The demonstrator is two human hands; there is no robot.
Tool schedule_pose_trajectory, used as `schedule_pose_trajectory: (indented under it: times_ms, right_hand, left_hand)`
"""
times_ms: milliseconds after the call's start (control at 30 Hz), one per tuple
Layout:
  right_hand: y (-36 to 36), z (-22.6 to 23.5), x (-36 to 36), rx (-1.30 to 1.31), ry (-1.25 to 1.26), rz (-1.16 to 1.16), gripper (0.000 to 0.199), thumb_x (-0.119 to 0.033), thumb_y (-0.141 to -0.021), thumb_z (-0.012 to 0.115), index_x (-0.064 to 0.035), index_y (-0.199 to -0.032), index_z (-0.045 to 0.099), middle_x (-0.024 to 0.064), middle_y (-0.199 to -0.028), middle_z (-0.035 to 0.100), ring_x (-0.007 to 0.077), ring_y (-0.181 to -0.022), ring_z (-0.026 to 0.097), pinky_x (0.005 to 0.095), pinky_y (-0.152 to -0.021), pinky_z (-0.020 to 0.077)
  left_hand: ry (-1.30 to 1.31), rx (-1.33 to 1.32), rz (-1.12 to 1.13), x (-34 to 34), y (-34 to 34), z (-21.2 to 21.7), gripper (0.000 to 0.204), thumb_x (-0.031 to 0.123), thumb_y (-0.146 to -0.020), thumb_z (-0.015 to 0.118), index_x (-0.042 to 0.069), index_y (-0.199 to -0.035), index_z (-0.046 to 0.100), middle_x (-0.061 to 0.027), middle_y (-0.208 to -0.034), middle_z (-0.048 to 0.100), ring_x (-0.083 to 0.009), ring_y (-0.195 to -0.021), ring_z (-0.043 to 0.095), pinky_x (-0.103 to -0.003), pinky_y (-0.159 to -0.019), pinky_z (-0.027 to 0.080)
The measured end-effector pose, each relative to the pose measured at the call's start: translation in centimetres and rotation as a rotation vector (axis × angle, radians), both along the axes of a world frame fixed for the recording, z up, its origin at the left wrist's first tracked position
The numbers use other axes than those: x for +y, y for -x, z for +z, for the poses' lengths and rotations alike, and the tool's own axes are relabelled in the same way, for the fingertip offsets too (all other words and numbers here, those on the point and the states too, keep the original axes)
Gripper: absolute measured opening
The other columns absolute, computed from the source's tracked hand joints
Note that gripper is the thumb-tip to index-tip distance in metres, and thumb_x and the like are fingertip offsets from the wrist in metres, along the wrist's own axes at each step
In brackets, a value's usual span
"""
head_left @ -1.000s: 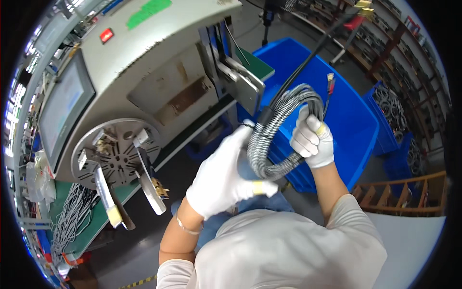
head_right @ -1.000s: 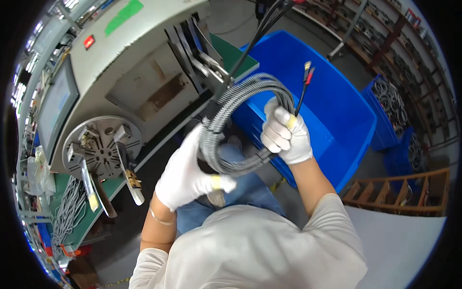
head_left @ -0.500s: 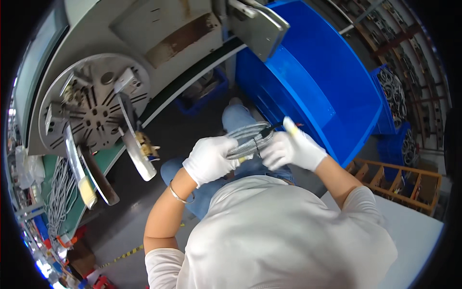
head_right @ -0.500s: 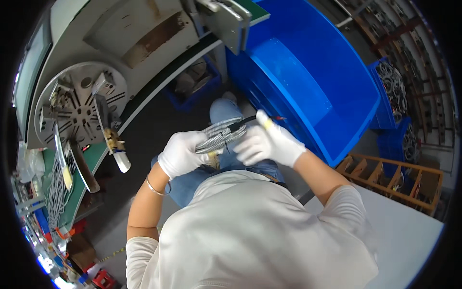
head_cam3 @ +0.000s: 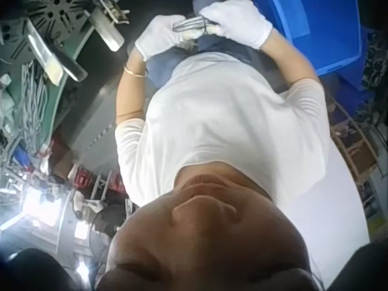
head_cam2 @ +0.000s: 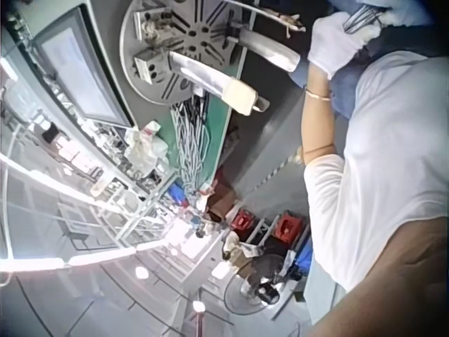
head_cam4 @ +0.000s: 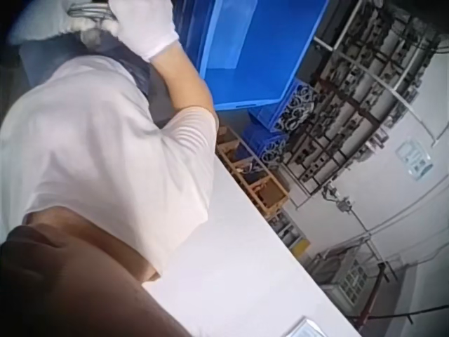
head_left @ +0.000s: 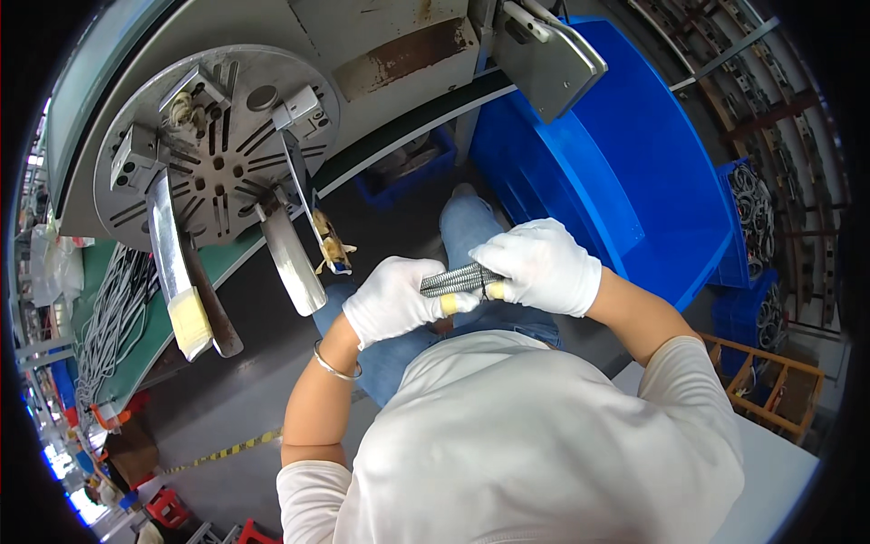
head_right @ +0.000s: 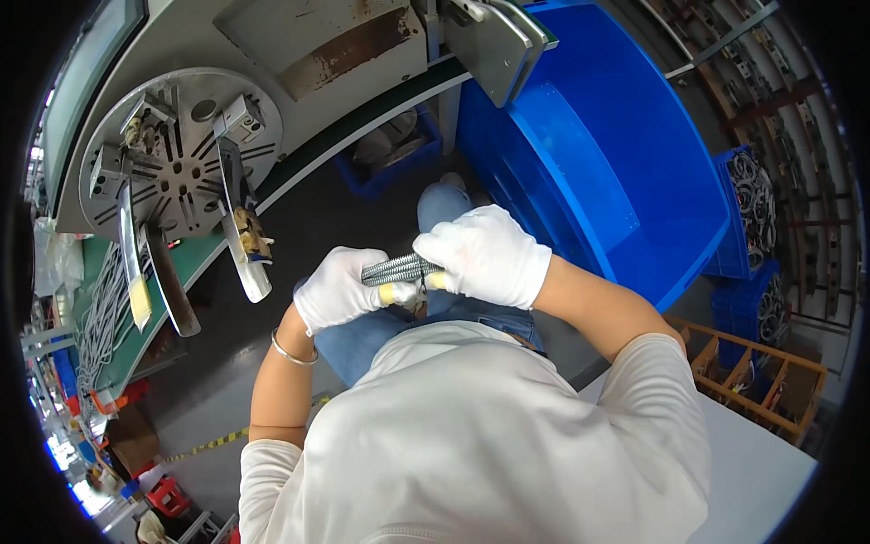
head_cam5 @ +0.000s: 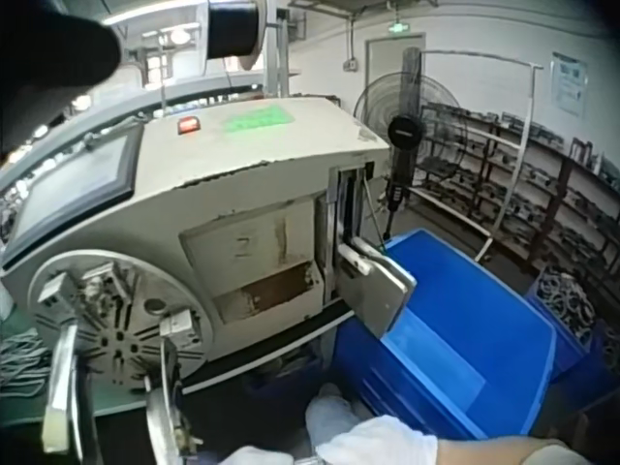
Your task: Winding a bundle of electrical cables using a manual or semi-automated winding machine and securing the coil.
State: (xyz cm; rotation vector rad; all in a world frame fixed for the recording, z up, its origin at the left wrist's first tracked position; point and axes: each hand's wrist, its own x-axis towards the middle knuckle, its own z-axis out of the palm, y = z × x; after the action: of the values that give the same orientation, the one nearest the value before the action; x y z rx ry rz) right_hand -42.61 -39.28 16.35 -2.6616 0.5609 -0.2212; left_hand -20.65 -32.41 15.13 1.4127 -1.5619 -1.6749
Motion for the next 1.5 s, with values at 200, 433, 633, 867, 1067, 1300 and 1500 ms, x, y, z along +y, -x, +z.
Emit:
schedule_pose_trajectory:
  times_ms: [200,433,633,867,1067,1300,1500]
  right_hand:
    - [-0.6,-1.7,0.9,-0.107,0.196,-0.129,0.027,-0.024,-0.067,0.074,-0.0090,-0.087,0.064,0.0052,-0.071,0.061,0.0231,-0.061,0.061,0.0341,-0.054,0.0478]
    - [-1.6,0.0,0.4,-0.041,-0.566,-0.224,0.019,-0.017,-0.069,0.072,-0.0058,-0.081,0.061,0.0138,-0.072,0.062,0.0341,-0.068,0.061,0.0387,-0.062,0.0477]
    - [1.8,-1.9,-1.1,0.024,-0.624,-0.360,0.018,-0.019,-0.074,0.073,-0.0042,-0.078,0.064,0.0125,-0.067,0.061,0.0249,-0.057,0.058,0.0331,-0.055,0.0452]
    - [12.2,7.0,-8.4,-0.394,-0.696,-0.905,0.036,-0.026,-0.085,0.061,0.0064,-0.101,0.061,-0.0013,-0.056,0.047,0.0060,-0.042,0.043,0.0191,-0.043,0.0398]
    - [20.8,3.5,-18.8,-0.313,-0.349,-0.937,0.039,-0.029,-0.093,0.057,-0.0059,-0.124,0.058,-0.0085,-0.068,0.049,0.0023,-0.056,0.041,0.0185,-0.049,0.0324]
    - [24.1,-18.1,-25.6,0.123,-0.953,-0.981,0.010,-0.016,-0.083,0.057,-0.0056,-0.082,0.056,0.0084,-0.060,0.053,0.0238,-0.045,0.053,0.0478,-0.048,0.0527]
    - [29.1,-25.6,-25.9,0.108,-0.958,-1.327,0.015,-0.021,-0.086,0.057,-0.0069,-0.092,0.054,0.0102,-0.062,0.052,0.0283,-0.046,0.054,0.0495,-0.047,0.0495]
  left_hand:
    - [0.278,-0.135,0.107,0.5,0.4,-1.3,0.039,0.037,-0.079,0.075,0.001,-0.074,0.062,-0.0006,-0.058,0.055,-0.0062,-0.055,0.045,-0.026,-0.050,0.040]
    - [0.222,0.007,0.155,0.8,1.5,-1.2,0.039,0.036,-0.082,0.073,0.001,-0.071,0.060,-0.0068,-0.056,0.053,-0.0103,-0.053,0.048,-0.026,-0.052,0.042]
    - [0.390,-0.375,0.031,-0.1,1.3,-3.0,0.059,0.047,-0.073,0.075,0.000,-0.105,0.061,-0.0121,-0.102,0.065,-0.0232,-0.091,0.063,-0.033,-0.078,0.049]
    - [0.154,-0.273,0.655,8.3,-7.6,-10.3,0.045,0.021,-0.088,0.066,-0.006,-0.122,0.052,-0.0172,-0.119,0.060,-0.0223,-0.103,0.061,-0.032,-0.089,0.048]
    - [-0.028,-0.467,0.914,14.1,-10.7,-8.5,0.031,0.019,-0.088,0.063,-0.001,-0.113,0.061,-0.0128,-0.104,0.067,-0.0171,-0.090,0.064,-0.028,-0.082,0.049]
    - [0.312,-0.793,1.484,19.7,-16.7,-8.7,0.026,0.016,-0.085,0.066,0.002,-0.106,0.065,-0.0112,-0.102,0.065,-0.0182,-0.088,0.064,-0.029,-0.078,0.051]
    - [0.707,-1.516,1.517,19.0,-29.9,-5.6,0.030,0.017,-0.079,0.068,0.006,-0.107,0.064,-0.0139,-0.109,0.063,-0.0306,-0.105,0.057,-0.038,-0.094,0.044]
